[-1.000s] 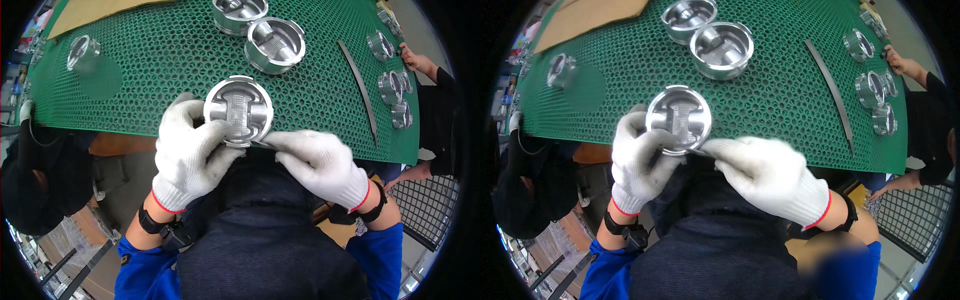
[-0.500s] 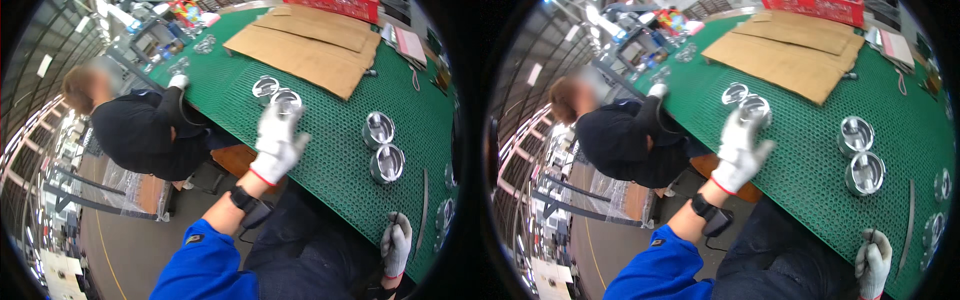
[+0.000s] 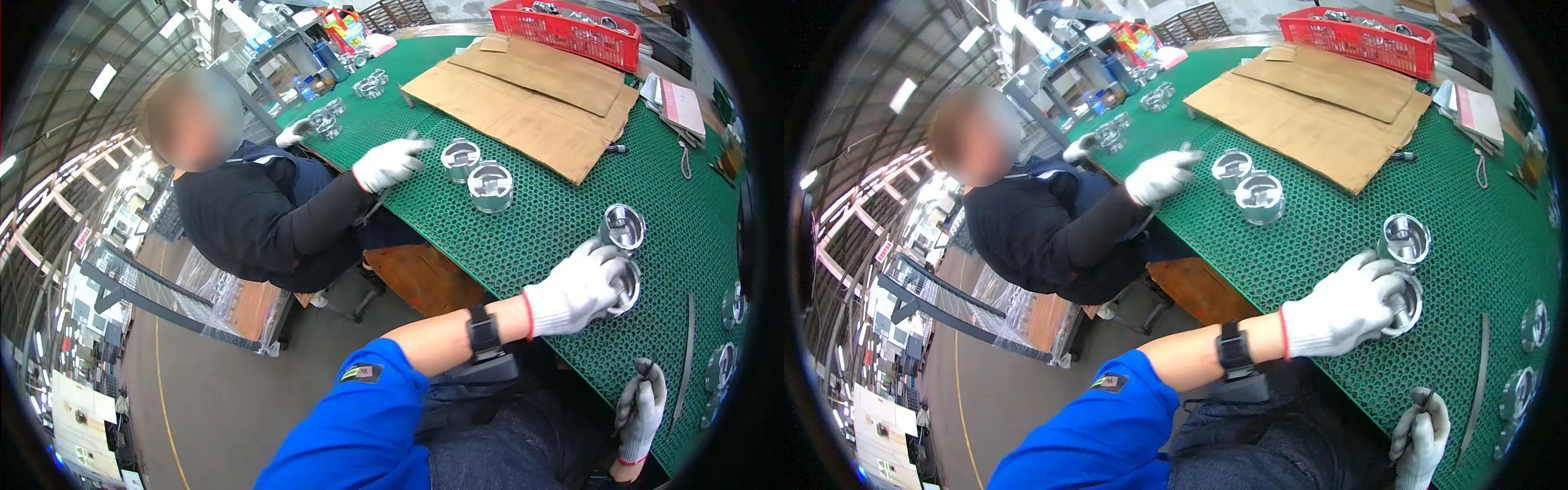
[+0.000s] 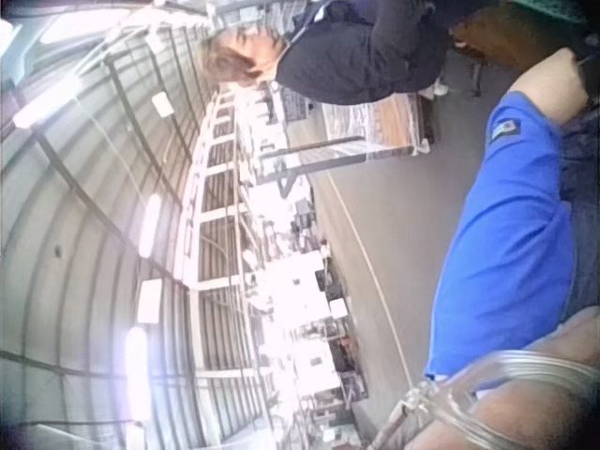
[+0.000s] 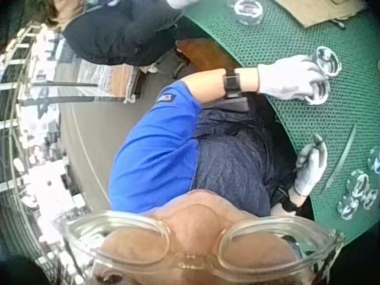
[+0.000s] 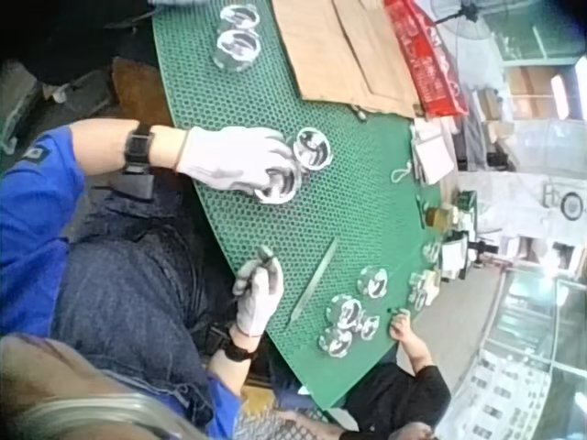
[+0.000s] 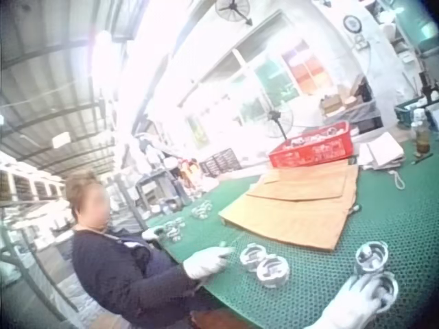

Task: Inspecting metal engine pistons and checking grooves using a small probe tool.

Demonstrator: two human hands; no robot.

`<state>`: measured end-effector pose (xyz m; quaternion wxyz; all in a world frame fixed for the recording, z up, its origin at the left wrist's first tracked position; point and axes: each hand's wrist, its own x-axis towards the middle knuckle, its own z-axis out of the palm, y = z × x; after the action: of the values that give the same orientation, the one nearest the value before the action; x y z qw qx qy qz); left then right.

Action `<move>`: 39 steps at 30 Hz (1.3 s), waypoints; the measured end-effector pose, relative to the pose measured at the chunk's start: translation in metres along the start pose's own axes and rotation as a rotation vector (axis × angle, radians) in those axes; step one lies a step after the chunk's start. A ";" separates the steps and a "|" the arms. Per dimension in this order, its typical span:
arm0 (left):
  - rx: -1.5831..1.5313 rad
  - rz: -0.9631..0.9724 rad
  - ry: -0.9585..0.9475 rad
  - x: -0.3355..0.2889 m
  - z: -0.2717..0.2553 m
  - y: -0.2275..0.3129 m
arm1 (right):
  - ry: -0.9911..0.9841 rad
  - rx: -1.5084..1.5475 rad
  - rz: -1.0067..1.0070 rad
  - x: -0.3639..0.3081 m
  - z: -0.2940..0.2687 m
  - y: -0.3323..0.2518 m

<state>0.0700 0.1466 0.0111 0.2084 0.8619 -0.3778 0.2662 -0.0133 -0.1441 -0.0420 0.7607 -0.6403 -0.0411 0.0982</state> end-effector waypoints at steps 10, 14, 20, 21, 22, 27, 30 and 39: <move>-0.342 -0.301 0.119 -0.074 -0.016 0.024 | 0.107 0.292 -0.084 -0.002 -0.010 -0.008; -0.261 -0.345 0.007 -0.065 -0.042 0.035 | 0.355 0.490 0.041 -0.002 0.019 -0.032; -0.327 -0.367 0.006 -0.082 -0.036 0.022 | -0.284 -0.834 0.075 -0.004 0.050 -0.091; -0.343 -0.396 -0.019 -0.078 -0.036 0.023 | -0.256 -1.010 -0.214 0.002 0.049 -0.085; -0.360 -0.419 -0.041 -0.077 -0.034 0.024 | -0.246 -1.169 -0.306 0.009 0.048 -0.086; -0.341 -0.371 -0.017 -0.078 -0.029 0.020 | -0.266 -1.459 -0.397 0.049 0.072 -0.092; -0.332 -0.440 -0.007 -0.077 -0.028 0.025 | -0.254 -1.482 -0.386 0.044 0.073 -0.088; -0.256 -0.431 -0.021 -0.075 -0.027 0.030 | -0.334 -1.555 -0.312 0.029 0.076 -0.094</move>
<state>-0.0043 0.1836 -0.0095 0.3637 0.8920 -0.2181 0.1565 0.0101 -0.0802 0.0619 0.0867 -0.9497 -0.2996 0.0288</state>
